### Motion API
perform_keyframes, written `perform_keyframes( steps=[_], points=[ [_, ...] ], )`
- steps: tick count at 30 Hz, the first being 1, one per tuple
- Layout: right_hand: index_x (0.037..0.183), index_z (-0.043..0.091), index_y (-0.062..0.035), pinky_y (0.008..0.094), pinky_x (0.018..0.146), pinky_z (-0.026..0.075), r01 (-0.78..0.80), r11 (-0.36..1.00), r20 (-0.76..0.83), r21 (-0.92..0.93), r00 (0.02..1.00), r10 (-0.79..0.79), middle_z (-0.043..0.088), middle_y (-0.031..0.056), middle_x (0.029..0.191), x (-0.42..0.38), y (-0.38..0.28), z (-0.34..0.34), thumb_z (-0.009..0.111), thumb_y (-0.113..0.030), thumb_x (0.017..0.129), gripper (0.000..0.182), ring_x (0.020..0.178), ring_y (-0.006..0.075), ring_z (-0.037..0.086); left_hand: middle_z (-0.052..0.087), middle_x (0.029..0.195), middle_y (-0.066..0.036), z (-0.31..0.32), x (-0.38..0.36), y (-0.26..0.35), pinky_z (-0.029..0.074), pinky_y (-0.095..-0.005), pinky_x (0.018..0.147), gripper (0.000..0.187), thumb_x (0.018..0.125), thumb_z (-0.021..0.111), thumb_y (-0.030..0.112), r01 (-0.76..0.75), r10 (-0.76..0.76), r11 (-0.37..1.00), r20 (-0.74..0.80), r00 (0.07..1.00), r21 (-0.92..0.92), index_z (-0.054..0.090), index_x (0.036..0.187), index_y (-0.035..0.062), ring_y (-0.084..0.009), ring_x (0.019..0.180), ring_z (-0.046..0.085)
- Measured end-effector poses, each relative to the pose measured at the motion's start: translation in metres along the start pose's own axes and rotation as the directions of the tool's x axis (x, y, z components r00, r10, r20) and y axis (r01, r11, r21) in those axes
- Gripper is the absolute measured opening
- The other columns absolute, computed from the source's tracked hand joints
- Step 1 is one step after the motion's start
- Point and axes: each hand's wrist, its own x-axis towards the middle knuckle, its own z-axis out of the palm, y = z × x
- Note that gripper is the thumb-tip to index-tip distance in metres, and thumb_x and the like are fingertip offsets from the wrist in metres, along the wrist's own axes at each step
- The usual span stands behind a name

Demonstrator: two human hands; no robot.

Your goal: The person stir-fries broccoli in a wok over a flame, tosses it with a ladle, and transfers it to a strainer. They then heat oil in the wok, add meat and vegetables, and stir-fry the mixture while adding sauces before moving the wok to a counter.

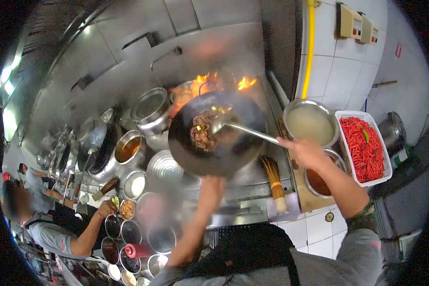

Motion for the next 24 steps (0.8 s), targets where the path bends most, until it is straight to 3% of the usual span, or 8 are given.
perform_keyframes(
  steps=[3, 6, 9, 10, 15, 18, 22, 24],
  points=[
    [0.139, 0.055, -0.0259, 0.0422, 0.097, 0.049, 0.327, 0.945, -0.303, -0.012, 0.899, -0.315, 0.065, 0.0179, 0.119, -0.018, 0.048, 0.015, 0.062, 0.001, 0.083, 0.063, 0.113, 0.0348, 0.061, 0.054, 0.085, -0.02, -0.04, -0.012, 0.036, 0.042, -0.0478, 0.074, 0.016, 0.087, 0.068, 0.013, -0.029, 0.029, 1.0, -0.049, 0.998, 0.006, 0.057, 0.084, 0.0015, -0.0392, 0.082, 0.051],
    [0.139, 0.056, -0.0206, 0.0382, 0.104, 0.044, -0.055, 0.887, 0.201, 0.459, 0.979, -0.043, 0.062, 0.0164, 0.13, -0.019, 0.038, -0.031, 0.065, 0.001, 0.082, 0.062, 0.12, 0.0316, 0.059, 0.054, 0.087, -0.018, -0.06, 0.024, 0.047, 0.043, -0.0469, 0.074, 0.017, 0.086, 0.07, 0.015, 0.147, -0.153, 0.983, -0.046, 0.987, -0.11, 0.059, 0.087, 0.0017, -0.0387, 0.085, 0.052],
    [0.138, 0.057, -0.0149, 0.0346, 0.101, 0.046, 0.065, 0.924, 0.272, 0.377, 0.946, -0.177, 0.058, 0.0148, 0.138, -0.008, 0.034, -0.06, 0.064, 0.0, 0.082, 0.059, 0.118, 0.0238, 0.061, 0.053, 0.087, -0.017, -0.058, 0.038, 0.044, 0.041, -0.0474, 0.074, 0.016, 0.087, 0.07, 0.015, 0.166, -0.179, 0.976, -0.079, 0.981, -0.144, 0.059, 0.086, 0.0031, -0.0384, 0.085, 0.051],
    [0.14, 0.054, -0.0135, 0.0352, 0.098, 0.048, 0.223, 0.919, 0.197, 0.326, 0.934, -0.297, 0.059, 0.0143, 0.137, -0.002, 0.043, -0.052, 0.064, 0.0, 0.081, 0.061, 0.117, 0.0241, 0.061, 0.053, 0.087, -0.017, -0.058, 0.04, 0.045, 0.041, -0.0476, 0.074, 0.016, 0.087, 0.07, 0.015, 0.165, -0.177, 0.974, -0.064, 0.982, -0.157, 0.059, 0.085, 0.0033, -0.0384, 0.084, 0.051],
    [0.141, 0.053, -0.0245, 0.0402, 0.092, 0.05, 0.027, 0.97, 0.213, 0.243, 0.974, -0.08, 0.063, 0.0195, 0.123, 0.029, 0.012, -0.009, 0.062, -0.004, 0.082, 0.063, 0.107, 0.0343, 0.064, 0.053, 0.088, -0.018, -0.017, 0.041, 0.014, 0.041, -0.0485, 0.073, 0.014, 0.088, 0.067, 0.014, 0.154, -0.163, 0.981, -0.072, 0.984, -0.121, 0.059, 0.086, 0.0031, -0.0391, 0.085, 0.05],
    [0.14, 0.054, -0.026, 0.0434, 0.087, 0.052, 0.016, 0.998, -0.029, -0.061, 0.999, -0.018, 0.065, 0.0208, 0.115, 0.012, -0.005, 0.006, 0.059, -0.002, 0.082, 0.063, 0.1, 0.0367, 0.064, 0.052, 0.088, -0.019, -0.001, -0.011, 0.009, 0.041, -0.0488, 0.073, 0.015, 0.088, 0.067, 0.014, 0.115, -0.115, 0.993, -0.007, 0.993, -0.016, 0.058, 0.088, 0.0024, -0.0398, 0.085, 0.05],
    [0.138, 0.056, -0.0225, 0.0421, 0.097, 0.048, 0.199, 0.973, -0.113, 0.115, 0.976, -0.186, 0.062, 0.0195, 0.126, -0.011, 0.038, 0.002, 0.06, -0.001, 0.081, 0.06, 0.11, 0.0382, 0.062, 0.05, 0.087, -0.019, -0.048, -0.021, 0.049, 0.041, -0.0489, 0.073, 0.016, 0.087, 0.067, 0.014, 0.057, -0.057, 0.998, 0.008, 0.998, -0.029, 0.056, 0.086, 0.0023, -0.0393, 0.086, 0.05],
    [0.14, 0.055, -0.0224, 0.0379, 0.103, 0.045, 0.127, 0.949, 0.071, 0.289, 0.986, -0.154, 0.06, 0.0194, 0.13, -0.016, 0.03, -0.019, 0.061, -0.001, 0.081, 0.063, 0.118, 0.0347, 0.06, 0.052, 0.089, -0.017, -0.071, 0.018, 0.058, 0.041, -0.048, 0.074, 0.017, 0.087, 0.069, 0.015, 0.169, -0.181, 0.977, -0.08, 0.98, -0.13, 0.057, 0.087, 0.0029, -0.0386, 0.089, 0.051]
  ],
)
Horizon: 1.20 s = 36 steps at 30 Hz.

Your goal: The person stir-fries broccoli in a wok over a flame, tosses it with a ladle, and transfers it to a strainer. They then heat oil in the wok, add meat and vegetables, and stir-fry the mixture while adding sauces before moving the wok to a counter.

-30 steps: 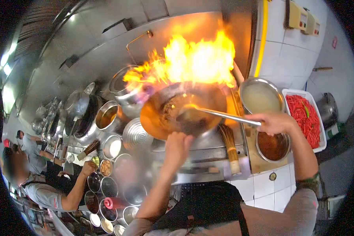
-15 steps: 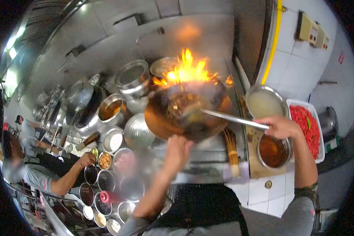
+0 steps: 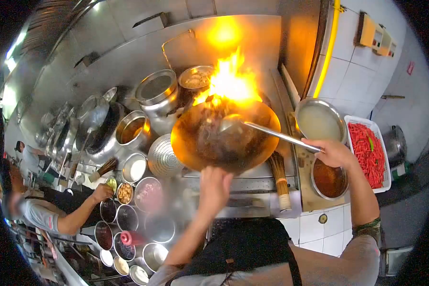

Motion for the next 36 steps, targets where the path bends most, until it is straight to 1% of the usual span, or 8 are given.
perform_keyframes(
  steps=[11, 14, 15, 18, 23, 26, 31, 36],
  points=[
    [0.141, 0.054, -0.0229, 0.0462, 0.086, 0.05, 0.048, 0.946, -0.094, -0.322, 0.992, -0.083, 0.067, 0.0231, 0.111, 0.021, -0.016, 0.008, 0.057, -0.002, 0.081, 0.063, 0.098, 0.04, 0.065, 0.053, 0.085, -0.022, 0.037, -0.033, -0.044, 0.042, -0.0501, 0.074, 0.016, 0.087, 0.066, 0.015, -0.062, 0.056, 0.997, 0.109, 0.992, 0.044, 0.057, 0.086, 0.0015, -0.0412, 0.083, 0.052],
    [0.139, 0.055, -0.0173, 0.0352, 0.1, 0.045, 0.155, 0.988, -0.029, -0.002, 0.987, -0.155, 0.06, 0.019, 0.131, 0.008, -0.001, -0.007, 0.062, -0.004, 0.084, 0.057, 0.118, 0.0342, 0.06, 0.054, 0.089, -0.019, -0.002, -0.018, 0.0, 0.042, -0.0487, 0.074, 0.016, 0.086, 0.069, 0.013, -0.072, 0.071, 0.997, 0.027, 0.997, 0.041, 0.058, 0.087, 0.0019, -0.0389, 0.087, 0.052],
    [0.139, 0.055, -0.0154, 0.0342, 0.102, 0.043, -0.1, 0.989, 0.123, 0.104, 0.989, 0.087, 0.061, 0.0184, 0.132, 0.009, -0.01, -0.016, 0.062, -0.004, 0.084, 0.057, 0.118, 0.0314, 0.061, 0.054, 0.09, -0.018, -0.007, -0.005, 0.005, 0.042, -0.0481, 0.074, 0.016, 0.087, 0.069, 0.014, -0.034, 0.034, 0.999, 0.011, 0.999, 0.0, 0.058, 0.087, 0.0024, -0.0383, 0.087, 0.052],
    [0.141, 0.053, -0.0216, 0.0381, 0.085, 0.051, 0.164, 0.986, 0.084, -0.034, 0.983, -0.16, 0.066, 0.0229, 0.114, 0.029, -0.003, -0.014, 0.06, -0.003, 0.08, 0.065, 0.094, 0.0328, 0.067, 0.054, 0.09, -0.015, 0.008, 0.024, -0.008, 0.042, -0.0469, 0.074, 0.016, 0.088, 0.068, 0.016, -0.009, 0.009, 1.0, -0.022, 1.0, 0.008, 0.059, 0.087, 0.0035, -0.0369, 0.086, 0.052],
    [0.14, 0.053, -0.0336, 0.0473, 0.087, 0.051, -0.105, 0.919, -0.114, -0.381, 0.991, 0.066, 0.067, 0.0207, 0.105, 0.042, -0.036, 0.021, 0.056, -0.004, 0.083, 0.064, 0.098, 0.0383, 0.064, 0.054, 0.091, -0.018, 0.053, -0.023, -0.056, 0.042, -0.0492, 0.077, 0.015, 0.087, 0.068, 0.015, -0.051, 0.044, 0.996, 0.089, 0.995, 0.078, 0.059, 0.087, 0.0029, -0.0401, 0.089, 0.052],
    [0.14, 0.054, -0.0304, 0.0454, 0.087, 0.052, 0.126, 0.954, -0.2, -0.272, 0.962, -0.185, 0.067, 0.0197, 0.107, 0.014, 0.003, 0.012, 0.055, 0.0, 0.082, 0.066, 0.098, 0.0382, 0.064, 0.056, 0.096, -0.022, 0.031, -0.062, -0.047, 0.044, -0.0485, 0.083, 0.019, 0.086, 0.069, 0.017, -0.039, 0.034, 0.999, 0.2, 0.979, 0.02, 0.061, 0.093, 0.001, -0.0419, 0.096, 0.053],
    [0.139, 0.055, -0.0176, 0.031, 0.097, 0.047, -0.115, 0.982, 0.116, 0.151, 0.988, 0.098, 0.066, 0.0147, 0.126, -0.004, -0.017, -0.027, 0.063, 0.001, 0.081, 0.062, 0.109, 0.0179, 0.064, 0.055, 0.091, -0.018, 0.007, 0.002, -0.015, 0.042, -0.0475, 0.076, 0.016, 0.087, 0.07, 0.015, -0.027, 0.027, 1.0, -0.01, 1.0, 0.002, 0.059, 0.089, 0.003, -0.0385, 0.089, 0.052],
    [0.139, 0.057, -0.0183, 0.0358, 0.094, 0.05, -0.031, 0.996, 0.166, 0.083, 0.986, 0.016, 0.064, 0.0186, 0.125, 0.01, -0.004, -0.019, 0.062, 0.002, 0.079, 0.063, 0.109, 0.0262, 0.065, 0.054, 0.088, -0.016, 0.02, 0.03, -0.023, 0.041, -0.0471, 0.075, 0.016, 0.087, 0.069, 0.015, -0.059, 0.057, 0.998, -0.069, 0.996, -0.017, 0.058, 0.088, 0.0029, -0.038, 0.086, 0.051]
  ],
)
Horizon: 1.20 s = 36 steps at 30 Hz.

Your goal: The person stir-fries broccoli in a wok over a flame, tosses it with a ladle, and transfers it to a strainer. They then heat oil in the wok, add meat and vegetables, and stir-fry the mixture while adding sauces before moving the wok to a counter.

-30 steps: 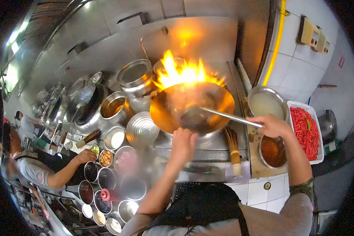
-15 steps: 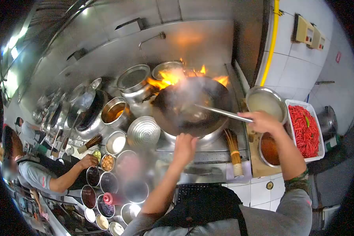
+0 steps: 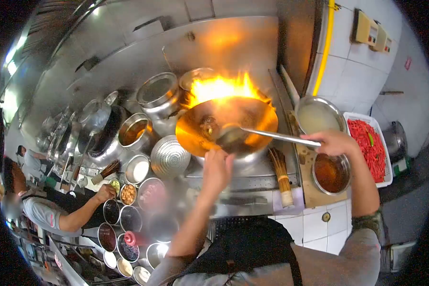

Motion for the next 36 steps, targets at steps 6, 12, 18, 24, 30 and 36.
perform_keyframes(
  steps=[6, 12, 18, 24, 30, 36],
  points=[
    [0.137, 0.058, -0.0198, 0.0408, 0.09, 0.05, -0.158, 0.933, -0.337, -0.324, 0.941, 0.042, 0.064, 0.022, 0.12, 0.017, -0.015, 0.055, 0.06, 0.0, 0.081, 0.059, 0.104, 0.0351, 0.064, 0.053, 0.089, -0.018, 0.031, -0.068, -0.043, 0.042, -0.0492, 0.075, 0.017, 0.087, 0.067, 0.017, 0.003, -0.021, 0.991, 0.137, 0.99, 0.132, 0.058, 0.088, 0.0029, -0.0397, 0.086, 0.051],
    [0.142, 0.053, -0.0197, 0.0312, 0.085, 0.05, -0.201, 0.943, -0.283, 0.264, 0.919, 0.275, 0.058, 0.0184, 0.136, -0.041, -0.046, 0.084, 0.062, 0.002, 0.085, 0.062, 0.099, 0.0254, 0.065, 0.054, 0.088, -0.018, -0.007, -0.026, -0.007, 0.042, -0.0474, 0.073, 0.019, 0.086, 0.07, 0.015, -0.006, 0.004, 0.999, 0.049, 0.999, 0.041, 0.056, 0.089, 0.0026, -0.0393, 0.086, 0.051],
    [0.148, 0.043, -0.0094, 0.0238, 0.075, 0.047, -0.019, 0.848, -0.443, 0.529, 0.846, 0.296, 0.061, 0.0077, 0.126, -0.008, -0.039, 0.177, 0.057, 0.007, 0.086, 0.065, 0.089, 0.0107, 0.058, 0.058, 0.098, -0.019, 0.021, -0.002, -0.044, 0.044, -0.0467, 0.084, 0.022, 0.087, 0.069, 0.015, 0.033, -0.028, 0.999, 0.113, 0.993, -0.042, 0.061, 0.101, 0.0008, -0.04, 0.096, 0.054],
    [0.15, 0.031, -0.0089, 0.0247, 0.049, 0.048, 0.123, 0.478, -0.367, 0.87, 0.809, 0.459, 0.055, 0.0041, 0.089, -0.096, -0.059, 0.198, 0.058, -0.001, 0.087, 0.069, 0.055, 0.0099, 0.053, 0.06, 0.124, -0.021, -0.062, -0.042, -0.001, 0.044, -0.0445, 0.101, 0.038, 0.087, 0.071, 0.02, 0.101, -0.09, 0.994, 0.197, 0.976, -0.044, 0.065, 0.119, 0.0011, -0.0396, 0.117, 0.055],
    [0.15, 0.031, -0.0093, 0.0219, 0.034, 0.034, -0.01, 0.45, -0.388, 0.893, 0.491, 0.78, 0.048, -0.0011, 0.072, -0.167, -0.1, 0.167, 0.054, -0.004, 0.09, 0.065, 0.044, 0.0058, 0.043, 0.065, 0.114, -0.02, -0.078, -0.108, -0.02, 0.047, -0.042, 0.096, 0.034, 0.091, 0.068, 0.026, 0.316, -0.176, 0.937, 0.582, 0.794, -0.147, 0.066, 0.115, 0.0027, -0.0381, 0.109, 0.06],
    [0.147, 0.035, -0.0024, 0.0369, 0.081, 0.049, -0.618, 0.551, -0.356, 0.56, 0.421, 0.834, 0.066, 0.0216, 0.103, -0.214, -0.14, 0.154, 0.056, -0.003, 0.086, 0.065, 0.088, 0.0282, 0.064, 0.067, 0.113, -0.02, -0.044, -0.156, -0.025, 0.048, -0.0406, 0.095, 0.037, 0.096, 0.062, 0.033, 0.342, 0.132, 0.891, 0.891, 0.435, -0.299, 0.066, 0.115, 0.0022, -0.0367, 0.109, 0.062]
  ],
)
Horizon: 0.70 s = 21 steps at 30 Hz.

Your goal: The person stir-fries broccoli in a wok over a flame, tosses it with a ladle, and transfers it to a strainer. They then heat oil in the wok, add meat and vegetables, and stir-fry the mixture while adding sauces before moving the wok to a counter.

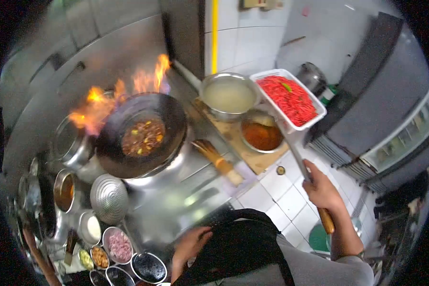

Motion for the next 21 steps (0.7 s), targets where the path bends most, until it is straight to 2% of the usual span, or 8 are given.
perform_keyframes(
  steps=[2, 4, 6, 12, 14, 18, 20, 21],
  points=[
    [0.145, 0.038, -0.0017, 0.0387, 0.088, 0.049, -0.082, 0.986, 0.059, -0.143, 0.994, 0.091, 0.065, 0.0283, 0.108, 0.001, -0.001, 0.008, 0.058, -0.006, 0.084, 0.064, 0.099, 0.0337, 0.065, 0.067, 0.114, -0.02, 0.022, 0.013, -0.026, 0.048, -0.0404, 0.095, 0.038, 0.097, 0.059, 0.034, 0.003, 0.0, 0.999, 0.062, 0.998, -0.054, 0.065, 0.116, 0.0019, -0.0367, 0.109, 0.062],
    [0.146, 0.039, -0.0037, 0.0325, 0.059, 0.047, 0.362, 0.882, -0.062, -0.301, 0.915, -0.398, 0.06, 0.0093, 0.081, 0.028, 0.071, 0.041, 0.059, -0.006, 0.086, 0.063, 0.062, 0.0161, 0.055, 0.066, 0.115, -0.021, 0.032, 0.028, -0.035, 0.048, -0.04, 0.096, 0.04, 0.098, 0.058, 0.035, 0.043, -0.031, 0.996, 0.152, 0.988, -0.08, 0.065, 0.117, 0.0016, -0.0363, 0.111, 0.062],
    [0.147, 0.038, -0.0031, 0.0406, 0.079, 0.052, -0.164, 0.985, 0.129, -0.061, 0.977, 0.171, 0.067, 0.0241, 0.097, 0.014, 0.009, 0.031, 0.057, -0.005, 0.084, 0.066, 0.085, 0.037, 0.067, 0.065, 0.118, -0.021, 0.036, 0.04, -0.035, 0.047, -0.0393, 0.096, 0.042, 0.097, 0.057, 0.037, 0.12, -0.096, 0.99, 0.277, 0.956, -0.071, 0.065, 0.118, 0.0014, -0.0355, 0.112, 0.062],
    [0.148, 0.035, -0.0034, 0.0456, 0.091, 0.05, 0.096, 0.944, -0.05, -0.314, 0.992, -0.118, 0.064, 0.0308, 0.112, -0.016, -0.025, 0.013, 0.059, -0.003, 0.082, 0.071, 0.104, 0.0458, 0.063, 0.056, 0.134, -0.023, 0.166, 0.08, -0.238, 0.042, -0.0443, 0.105, 0.061, 0.091, 0.059, 0.048, 0.268, -0.29, 0.949, 0.13, 0.948, 0.167, 0.057, 0.131, 0.0023, -0.042, 0.122, 0.054],
    [0.149, 0.037, -0.0075, 0.0366, 0.072, 0.054, 0.373, 0.882, -0.031, -0.288, 0.917, -0.398, 0.067, 0.0164, 0.093, -0.009, -0.039, 0.003, 0.059, 0.001, 0.083, 0.07, 0.077, 0.028, 0.067, 0.049, 0.144, -0.021, 0.149, 0.088, -0.22, 0.035, -0.0509, 0.11, 0.066, 0.092, 0.054, 0.048, 0.452, -0.483, 0.871, 0.163, 0.86, 0.194, 0.048, 0.14, 0.0036, -0.0443, 0.131, 0.046],
    [0.15, 0.037, -0.0111, 0.021, 0.044, 0.036, 0.184, 0.896, 0.325, 0.405, 0.887, -0.328, 0.054, 0.0007, 0.079, 0.027, -0.131, 0.023, 0.057, 0.004, 0.087, 0.067, 0.055, 0.0044, 0.048, 0.028, 0.159, -0.017, 0.202, 0.124, -0.275, 0.017, -0.0625, 0.116, 0.07, 0.095, 0.04, 0.043, 0.762, -0.692, 0.604, 0.319, 0.647, -0.233, 0.027, 0.154, 0.0072, -0.0433, 0.147, 0.022],
    [0.15, 0.036, -0.0103, 0.0225, 0.048, 0.039, 0.315, 0.859, 0.345, 0.403, 0.817, -0.461, 0.055, 0.001, 0.085, 0.073, -0.151, 0.057, 0.059, 0.002, 0.088, 0.067, 0.058, 0.0056, 0.048, 0.011, 0.165, -0.012, 0.221, 0.121, -0.296, 0.005, -0.0664, 0.116, 0.067, 0.098, 0.031, 0.038, 0.501, -0.601, 0.771, 0.19, 0.776, 0.393, 0.018, 0.157, 0.0108, -0.0391, 0.151, 0.004],
    [0.149, 0.036, -0.0089, 0.0246, 0.051, 0.042, 0.406, 0.858, 0.339, 0.316, 0.796, -0.501, 0.058, 0.0042, 0.091, 0.088, -0.169, 0.068, 0.06, 0.0, 0.088, 0.066, 0.059, 0.0079, 0.05, 0.009, 0.165, -0.011, 0.212, 0.109, -0.266, 0.005, -0.0653, 0.116, 0.066, 0.098, 0.029, 0.037, 0.526, -0.607, 0.761, 0.13, 0.784, 0.38, 0.016, 0.158, 0.0116, -0.0383, 0.151, 0.003]
  ],
)
